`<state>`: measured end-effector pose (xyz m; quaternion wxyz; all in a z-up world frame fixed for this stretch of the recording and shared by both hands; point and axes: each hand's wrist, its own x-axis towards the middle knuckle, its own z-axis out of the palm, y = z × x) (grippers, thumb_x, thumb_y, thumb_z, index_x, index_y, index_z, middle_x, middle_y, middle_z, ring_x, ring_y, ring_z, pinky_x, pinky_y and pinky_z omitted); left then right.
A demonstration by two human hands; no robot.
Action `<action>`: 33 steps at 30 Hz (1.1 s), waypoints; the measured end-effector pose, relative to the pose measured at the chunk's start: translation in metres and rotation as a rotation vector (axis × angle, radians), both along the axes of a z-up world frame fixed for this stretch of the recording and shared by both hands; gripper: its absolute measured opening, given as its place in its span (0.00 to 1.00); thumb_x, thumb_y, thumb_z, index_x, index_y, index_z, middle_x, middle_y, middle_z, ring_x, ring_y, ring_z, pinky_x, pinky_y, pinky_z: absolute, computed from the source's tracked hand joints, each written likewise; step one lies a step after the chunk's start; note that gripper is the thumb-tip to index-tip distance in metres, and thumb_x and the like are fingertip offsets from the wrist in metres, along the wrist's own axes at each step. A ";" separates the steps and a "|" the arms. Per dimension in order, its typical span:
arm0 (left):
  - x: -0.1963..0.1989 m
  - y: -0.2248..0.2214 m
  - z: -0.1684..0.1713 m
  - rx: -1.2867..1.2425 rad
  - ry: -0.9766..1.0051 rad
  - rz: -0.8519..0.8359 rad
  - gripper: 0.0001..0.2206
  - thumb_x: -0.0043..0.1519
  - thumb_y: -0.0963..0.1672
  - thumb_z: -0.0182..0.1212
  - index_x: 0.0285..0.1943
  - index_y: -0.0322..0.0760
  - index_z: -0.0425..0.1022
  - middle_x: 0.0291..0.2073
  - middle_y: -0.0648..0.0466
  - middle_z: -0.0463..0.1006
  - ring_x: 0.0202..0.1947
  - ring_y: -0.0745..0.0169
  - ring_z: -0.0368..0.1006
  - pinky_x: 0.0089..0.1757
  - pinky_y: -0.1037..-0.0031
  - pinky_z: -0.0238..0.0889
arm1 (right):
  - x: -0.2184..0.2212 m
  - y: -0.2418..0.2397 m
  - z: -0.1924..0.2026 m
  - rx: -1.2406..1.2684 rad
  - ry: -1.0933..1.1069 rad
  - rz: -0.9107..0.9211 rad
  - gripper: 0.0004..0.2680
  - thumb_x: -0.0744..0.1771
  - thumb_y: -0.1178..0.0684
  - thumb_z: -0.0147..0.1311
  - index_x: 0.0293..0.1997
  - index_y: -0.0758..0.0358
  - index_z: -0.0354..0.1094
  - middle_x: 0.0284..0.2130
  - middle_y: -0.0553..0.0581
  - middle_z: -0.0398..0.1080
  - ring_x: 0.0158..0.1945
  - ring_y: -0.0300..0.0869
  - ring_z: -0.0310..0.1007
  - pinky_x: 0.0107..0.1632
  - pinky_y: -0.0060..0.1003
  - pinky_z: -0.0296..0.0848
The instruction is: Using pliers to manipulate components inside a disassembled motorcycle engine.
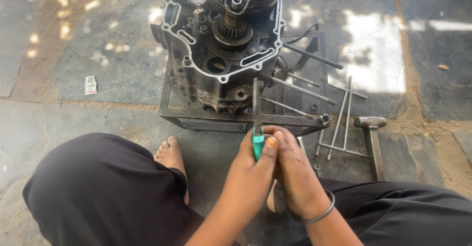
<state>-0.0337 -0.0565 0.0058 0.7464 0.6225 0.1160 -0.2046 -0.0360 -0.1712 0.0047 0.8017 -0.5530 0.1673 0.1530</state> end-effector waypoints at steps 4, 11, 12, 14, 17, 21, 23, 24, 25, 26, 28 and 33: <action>-0.009 0.008 -0.012 0.110 -0.243 -0.103 0.41 0.63 0.60 0.48 0.77 0.30 0.46 0.57 0.39 0.73 0.59 0.49 0.71 0.56 0.64 0.66 | -0.008 -0.003 -0.039 0.269 -0.026 -0.045 0.16 0.70 0.41 0.46 0.57 0.62 0.64 0.41 0.54 0.69 0.43 0.39 0.69 0.47 0.35 0.73; -0.039 0.017 -0.002 0.439 -0.567 -0.139 0.45 0.66 0.64 0.43 0.78 0.23 0.50 0.74 0.29 0.56 0.75 0.31 0.52 0.67 0.53 0.48 | -0.016 -0.005 0.006 -0.187 -0.163 -0.065 0.17 0.64 0.49 0.57 0.56 0.62 0.62 0.46 0.54 0.71 0.50 0.41 0.73 0.50 0.38 0.73; -0.042 0.020 0.003 0.532 -0.633 -0.053 0.43 0.66 0.64 0.43 0.77 0.25 0.55 0.73 0.30 0.59 0.74 0.30 0.54 0.66 0.52 0.49 | -0.019 -0.006 0.007 -0.318 -0.376 -0.127 0.18 0.64 0.50 0.57 0.57 0.61 0.58 0.51 0.52 0.71 0.55 0.40 0.73 0.55 0.37 0.73; -0.047 0.028 0.008 0.557 -0.636 0.023 0.41 0.66 0.63 0.45 0.74 0.26 0.58 0.71 0.31 0.61 0.72 0.32 0.57 0.65 0.52 0.51 | -0.015 -0.011 -0.020 -0.628 -0.475 -0.173 0.20 0.65 0.50 0.57 0.60 0.63 0.53 0.49 0.54 0.70 0.52 0.41 0.73 0.54 0.38 0.74; -0.050 0.034 0.015 0.540 -0.631 0.093 0.38 0.66 0.61 0.49 0.71 0.27 0.62 0.66 0.34 0.66 0.68 0.35 0.62 0.62 0.53 0.54 | 0.000 -0.017 -0.015 -1.353 -0.593 -0.120 0.22 0.62 0.51 0.61 0.60 0.65 0.57 0.46 0.60 0.70 0.49 0.49 0.72 0.50 0.45 0.72; -0.061 0.039 0.025 0.425 -0.570 0.057 0.32 0.64 0.58 0.57 0.67 0.29 0.65 0.61 0.38 0.71 0.64 0.39 0.67 0.59 0.56 0.59 | -0.001 -0.019 0.010 -1.591 -0.647 -0.125 0.20 0.63 0.55 0.62 0.60 0.67 0.63 0.45 0.66 0.69 0.46 0.54 0.72 0.50 0.49 0.72; -0.069 0.036 0.024 0.354 -0.554 0.033 0.31 0.64 0.57 0.57 0.66 0.30 0.66 0.60 0.40 0.72 0.62 0.41 0.70 0.59 0.57 0.61 | -0.003 -0.026 0.010 -1.627 -0.694 -0.157 0.20 0.64 0.55 0.62 0.61 0.67 0.63 0.45 0.65 0.70 0.47 0.54 0.72 0.52 0.49 0.71; -0.072 0.036 0.026 0.297 -0.546 0.009 0.30 0.63 0.56 0.58 0.66 0.31 0.66 0.59 0.41 0.74 0.61 0.44 0.73 0.58 0.59 0.64 | -0.003 -0.029 0.012 -1.648 -0.749 -0.197 0.19 0.66 0.56 0.61 0.63 0.68 0.63 0.46 0.64 0.70 0.49 0.54 0.72 0.54 0.50 0.71; -0.076 0.036 0.024 0.291 -0.550 0.016 0.30 0.63 0.56 0.58 0.66 0.31 0.66 0.59 0.41 0.74 0.61 0.44 0.73 0.58 0.59 0.64 | 0.002 -0.035 0.011 -1.653 -0.758 -0.195 0.19 0.66 0.56 0.61 0.63 0.68 0.63 0.46 0.64 0.70 0.49 0.54 0.72 0.54 0.50 0.71; -0.080 0.036 0.023 0.271 -0.580 -0.001 0.29 0.64 0.55 0.59 0.65 0.31 0.67 0.59 0.40 0.74 0.61 0.43 0.74 0.59 0.58 0.64 | 0.007 -0.040 0.012 -1.617 -0.614 -0.077 0.21 0.63 0.55 0.63 0.62 0.66 0.64 0.46 0.65 0.71 0.45 0.53 0.73 0.50 0.49 0.72; -0.083 0.041 0.025 0.254 -0.617 -0.003 0.28 0.65 0.54 0.60 0.65 0.30 0.68 0.59 0.40 0.75 0.61 0.42 0.74 0.59 0.58 0.65 | 0.013 -0.050 0.017 -1.575 -0.490 0.042 0.22 0.61 0.54 0.65 0.61 0.65 0.65 0.46 0.65 0.71 0.42 0.53 0.74 0.47 0.48 0.73; -0.100 0.052 0.037 0.225 -0.675 -0.113 0.25 0.66 0.54 0.61 0.61 0.29 0.71 0.54 0.34 0.76 0.62 0.33 0.71 0.58 0.53 0.64 | 0.010 -0.063 0.010 -1.314 -0.677 -0.279 0.19 0.66 0.51 0.60 0.63 0.63 0.65 0.43 0.58 0.74 0.41 0.45 0.75 0.45 0.41 0.76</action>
